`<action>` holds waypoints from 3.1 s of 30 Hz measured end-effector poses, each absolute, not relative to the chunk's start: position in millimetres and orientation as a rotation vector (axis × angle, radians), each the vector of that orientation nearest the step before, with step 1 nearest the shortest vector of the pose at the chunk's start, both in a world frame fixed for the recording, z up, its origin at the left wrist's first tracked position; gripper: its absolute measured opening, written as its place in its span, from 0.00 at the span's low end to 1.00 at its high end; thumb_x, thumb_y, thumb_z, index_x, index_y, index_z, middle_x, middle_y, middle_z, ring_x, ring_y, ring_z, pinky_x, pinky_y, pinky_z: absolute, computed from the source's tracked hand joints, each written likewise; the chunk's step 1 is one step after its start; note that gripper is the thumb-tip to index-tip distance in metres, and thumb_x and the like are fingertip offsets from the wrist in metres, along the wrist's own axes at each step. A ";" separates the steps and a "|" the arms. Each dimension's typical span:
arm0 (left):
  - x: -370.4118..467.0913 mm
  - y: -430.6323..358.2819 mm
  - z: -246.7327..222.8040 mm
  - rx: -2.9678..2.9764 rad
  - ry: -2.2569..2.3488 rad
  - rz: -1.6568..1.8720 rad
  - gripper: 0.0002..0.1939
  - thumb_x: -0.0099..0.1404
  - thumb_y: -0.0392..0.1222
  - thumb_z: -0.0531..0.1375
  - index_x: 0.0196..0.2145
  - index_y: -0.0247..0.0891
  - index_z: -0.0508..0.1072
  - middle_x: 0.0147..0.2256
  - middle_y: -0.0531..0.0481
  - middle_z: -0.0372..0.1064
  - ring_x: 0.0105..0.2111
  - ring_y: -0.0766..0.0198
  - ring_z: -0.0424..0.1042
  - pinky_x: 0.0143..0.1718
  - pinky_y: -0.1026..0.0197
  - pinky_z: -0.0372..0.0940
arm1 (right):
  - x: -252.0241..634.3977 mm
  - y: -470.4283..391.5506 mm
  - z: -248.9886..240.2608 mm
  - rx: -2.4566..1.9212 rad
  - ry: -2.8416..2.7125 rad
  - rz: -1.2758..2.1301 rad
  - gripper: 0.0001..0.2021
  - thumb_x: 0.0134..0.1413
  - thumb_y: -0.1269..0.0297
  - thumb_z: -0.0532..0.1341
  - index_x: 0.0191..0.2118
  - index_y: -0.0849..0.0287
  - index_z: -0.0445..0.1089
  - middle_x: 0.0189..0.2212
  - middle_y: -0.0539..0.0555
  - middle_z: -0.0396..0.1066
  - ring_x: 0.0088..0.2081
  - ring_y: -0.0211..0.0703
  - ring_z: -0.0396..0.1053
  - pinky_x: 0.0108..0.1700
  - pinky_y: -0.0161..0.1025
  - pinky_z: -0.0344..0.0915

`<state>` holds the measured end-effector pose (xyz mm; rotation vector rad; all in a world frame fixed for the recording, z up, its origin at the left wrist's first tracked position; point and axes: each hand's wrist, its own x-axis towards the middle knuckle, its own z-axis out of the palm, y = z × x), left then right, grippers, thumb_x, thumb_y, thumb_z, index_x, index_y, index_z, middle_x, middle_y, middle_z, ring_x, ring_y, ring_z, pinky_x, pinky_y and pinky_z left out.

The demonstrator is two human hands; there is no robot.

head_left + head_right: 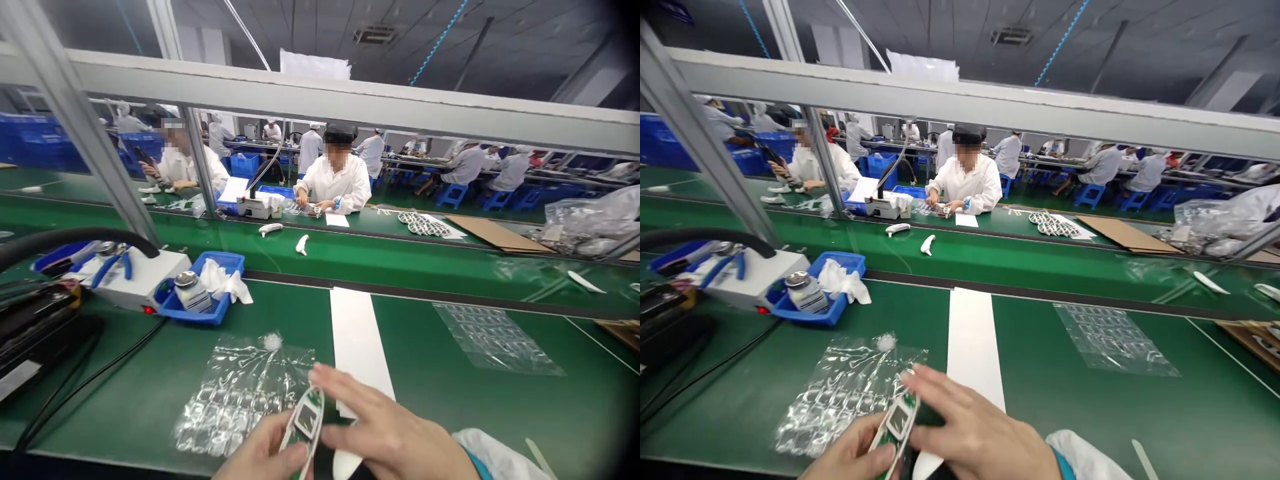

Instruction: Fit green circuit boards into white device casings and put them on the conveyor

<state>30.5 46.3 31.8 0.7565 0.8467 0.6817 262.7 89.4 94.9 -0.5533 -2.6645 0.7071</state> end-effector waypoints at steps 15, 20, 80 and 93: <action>26.6 -8.0 6.6 0.892 1.183 1.004 0.28 0.58 0.60 0.59 0.49 0.38 0.66 0.22 0.56 0.62 0.19 0.69 0.55 0.21 0.65 0.54 | 174.2 46.1 55.4 -1.000 -1.989 1.089 0.04 0.58 0.69 0.56 0.32 0.57 0.65 0.33 0.52 0.62 0.32 0.41 0.62 0.33 0.36 0.59; 1.4 -1.5 5.8 0.705 1.199 1.103 0.21 0.59 0.59 0.60 0.38 0.39 0.65 0.20 0.60 0.57 0.16 0.74 0.50 0.17 0.68 0.42 | 153.9 53.6 55.2 -0.820 -2.293 0.869 0.07 0.54 0.74 0.52 0.36 0.56 0.63 0.33 0.54 0.65 0.34 0.45 0.64 0.35 0.39 0.58; 10.6 -35.9 -6.1 0.572 1.501 1.154 0.14 0.51 0.48 0.64 0.21 0.37 0.67 0.12 0.60 0.54 0.13 0.73 0.51 0.13 0.69 0.48 | 137.0 30.6 9.1 -1.298 -1.632 1.013 0.08 0.55 0.66 0.59 0.26 0.58 0.65 0.24 0.47 0.62 0.29 0.39 0.58 0.35 0.36 0.55; -5.4 -41.9 1.2 0.643 1.560 1.219 0.12 0.49 0.46 0.64 0.20 0.36 0.69 0.15 0.57 0.56 0.17 0.70 0.53 0.16 0.67 0.52 | 117.0 14.1 3.7 -1.263 -1.540 1.244 0.07 0.56 0.64 0.58 0.34 0.55 0.56 0.28 0.46 0.58 0.29 0.37 0.58 0.32 0.33 0.59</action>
